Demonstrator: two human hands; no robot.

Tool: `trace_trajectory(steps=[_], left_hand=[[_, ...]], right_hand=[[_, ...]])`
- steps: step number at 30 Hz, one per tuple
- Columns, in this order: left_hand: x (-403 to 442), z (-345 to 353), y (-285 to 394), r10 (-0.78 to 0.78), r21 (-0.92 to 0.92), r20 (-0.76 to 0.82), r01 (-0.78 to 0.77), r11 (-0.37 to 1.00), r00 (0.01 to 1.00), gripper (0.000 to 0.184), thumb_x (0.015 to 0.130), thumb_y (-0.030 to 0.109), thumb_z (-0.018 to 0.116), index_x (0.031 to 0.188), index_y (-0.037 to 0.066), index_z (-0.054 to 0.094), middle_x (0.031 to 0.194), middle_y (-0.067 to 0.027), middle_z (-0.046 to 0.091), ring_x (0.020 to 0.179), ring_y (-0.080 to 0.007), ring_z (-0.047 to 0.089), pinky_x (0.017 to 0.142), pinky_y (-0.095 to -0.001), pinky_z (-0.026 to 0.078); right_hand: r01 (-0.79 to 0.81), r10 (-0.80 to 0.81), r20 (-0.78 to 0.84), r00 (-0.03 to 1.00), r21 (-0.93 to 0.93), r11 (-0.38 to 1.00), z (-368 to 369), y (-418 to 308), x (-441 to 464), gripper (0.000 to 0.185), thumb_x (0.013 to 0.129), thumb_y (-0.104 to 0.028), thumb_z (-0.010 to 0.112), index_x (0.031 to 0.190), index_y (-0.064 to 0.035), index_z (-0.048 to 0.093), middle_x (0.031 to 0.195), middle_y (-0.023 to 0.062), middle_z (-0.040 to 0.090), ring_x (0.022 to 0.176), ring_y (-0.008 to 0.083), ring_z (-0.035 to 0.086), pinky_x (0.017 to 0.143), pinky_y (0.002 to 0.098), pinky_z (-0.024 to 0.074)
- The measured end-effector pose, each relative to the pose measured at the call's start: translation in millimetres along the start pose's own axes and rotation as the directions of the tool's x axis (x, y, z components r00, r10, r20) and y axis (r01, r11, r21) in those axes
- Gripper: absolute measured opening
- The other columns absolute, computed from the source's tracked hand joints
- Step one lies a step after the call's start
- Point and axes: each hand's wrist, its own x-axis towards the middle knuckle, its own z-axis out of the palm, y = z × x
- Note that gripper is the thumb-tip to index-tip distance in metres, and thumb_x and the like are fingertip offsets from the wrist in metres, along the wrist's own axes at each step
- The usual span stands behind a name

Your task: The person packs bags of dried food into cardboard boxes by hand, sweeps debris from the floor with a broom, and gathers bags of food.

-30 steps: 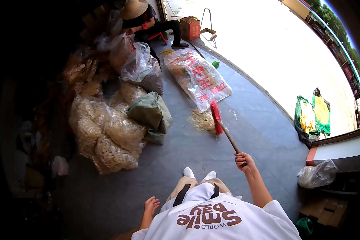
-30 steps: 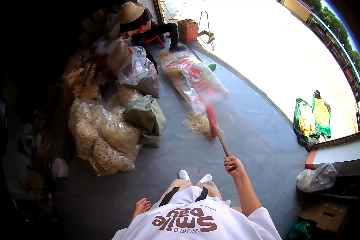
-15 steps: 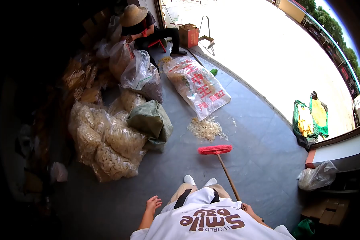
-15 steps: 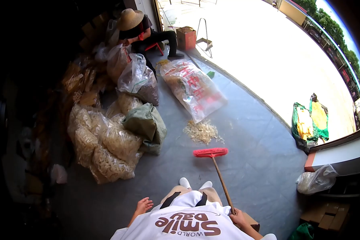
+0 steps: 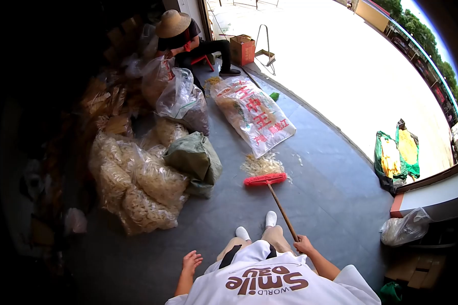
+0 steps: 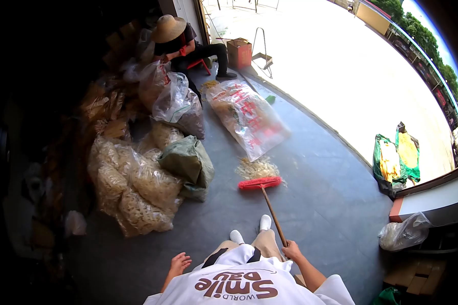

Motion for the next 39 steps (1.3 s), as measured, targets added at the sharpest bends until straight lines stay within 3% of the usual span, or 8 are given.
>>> trace_trajectory(steps=[2, 9, 15, 18, 23, 31, 34, 39], left_hand=[[-4, 8, -2, 0.020, -0.029, 0.013, -0.019, 0.999, 1.000, 0.031, 0.080, 0.011, 0.041, 0.109, 0.003, 0.039, 0.087, -0.0124, 0.053, 0.068, -0.0210, 0.055, 0.059, -0.0292, 0.046], [-14, 10, -43, -0.045, -0.069, 0.004, 0.045, 0.997, 0.999, 0.033, 0.080, 0.012, 0.041, 0.112, 0.005, 0.036, 0.091, -0.0128, 0.052, 0.073, -0.0231, 0.054, 0.062, -0.0313, 0.045], [-4, 19, -79, -0.102, -0.076, -0.058, 0.098, 0.992, 0.993, 0.034, 0.080, 0.012, 0.042, 0.113, 0.006, 0.035, 0.092, -0.0135, 0.051, 0.075, -0.0244, 0.054, 0.062, -0.0325, 0.045], [-8, 39, -71, -0.077, -0.127, -0.068, 0.068, 0.990, 0.995, 0.034, 0.079, 0.011, 0.042, 0.112, 0.005, 0.035, 0.092, -0.0135, 0.051, 0.074, -0.0246, 0.054, 0.062, -0.0319, 0.045], [-26, 80, -41, 0.017, -0.247, 0.014, -0.013, 0.969, 1.000, 0.034, 0.079, 0.012, 0.043, 0.111, 0.002, 0.035, 0.091, -0.0124, 0.052, 0.073, -0.0221, 0.054, 0.064, -0.0294, 0.044], [-16, 85, -65, -0.021, -0.186, 0.017, 0.024, 0.982, 1.000, 0.034, 0.079, 0.012, 0.043, 0.111, 0.004, 0.036, 0.091, -0.0127, 0.052, 0.073, -0.0222, 0.054, 0.063, -0.0303, 0.045], [-11, 84, -76, -0.085, -0.096, -0.027, 0.082, 0.992, 0.996, 0.034, 0.079, 0.012, 0.043, 0.111, 0.004, 0.036, 0.090, -0.0130, 0.052, 0.073, -0.0230, 0.055, 0.062, -0.0317, 0.045], [1, 92, -73, -0.141, -0.097, -0.069, 0.134, 0.986, 0.988, 0.033, 0.078, 0.012, 0.044, 0.109, 0.004, 0.038, 0.089, -0.0129, 0.053, 0.071, -0.0232, 0.055, 0.061, -0.0329, 0.046]], right_hand=[[-0.080, 0.061, 0.079, 0.995, 0.261, 0.962, -9, -45, 3, 0.012, 0.063, -0.011, 0.052, 0.066, -0.0012, 0.045, 0.052, 0.0040, 0.044, 0.040, 0.0105, 0.042, 0.036, 0.0230, 0.0348], [0.057, -0.066, 0.092, 0.994, 0.095, 0.994, -40, -55, -15, 0.021, 0.065, -0.009, 0.051, 0.082, 0.0020, 0.051, 0.063, 0.0061, 0.052, 0.052, 0.0129, 0.048, 0.047, 0.0246, 0.0396], [-0.043, -0.047, 0.266, 0.963, 0.323, 0.945, -59, 5, -1, 0.031, 0.064, -0.018, 0.056, 0.089, 0.0008, 0.054, 0.067, 0.0034, 0.054, 0.058, 0.0084, 0.047, 0.051, 0.0262, 0.0396], [0.114, -0.109, 0.238, 0.965, -0.007, 0.993, -57, 8, 25, 0.028, 0.063, -0.021, 0.057, 0.085, -0.0020, 0.057, 0.067, 0.0079, 0.056, 0.058, 0.0134, 0.051, 0.053, 0.0289, 0.0401], [0.094, -0.060, 0.269, 0.961, -0.113, 0.989, -66, -39, 44, 0.032, 0.061, -0.021, 0.059, 0.083, 0.0015, 0.056, 0.061, 0.0052, 0.053, 0.056, 0.0082, 0.046, 0.051, 0.0259, 0.0391], [0.082, -0.115, 0.210, 0.971, 0.158, 0.984, -83, -36, 31, 0.032, 0.064, -0.016, 0.055, 0.089, 0.0027, 0.052, 0.071, 0.0079, 0.054, 0.064, 0.0137, 0.048, 0.058, 0.0273, 0.0396], [-0.045, -0.061, 0.260, 0.964, 0.380, 0.924, -121, -16, 10, 0.025, 0.067, -0.011, 0.051, 0.089, 0.0010, 0.052, 0.067, 0.0046, 0.051, 0.060, 0.0081, 0.045, 0.052, 0.0219, 0.0367], [-0.087, 0.017, 0.195, 0.981, 0.352, 0.932, -161, 26, -27, 0.021, 0.068, -0.006, 0.048, 0.089, -0.0003, 0.050, 0.058, 0.0020, 0.046, 0.046, 0.0066, 0.042, 0.040, 0.0201, 0.0327]])
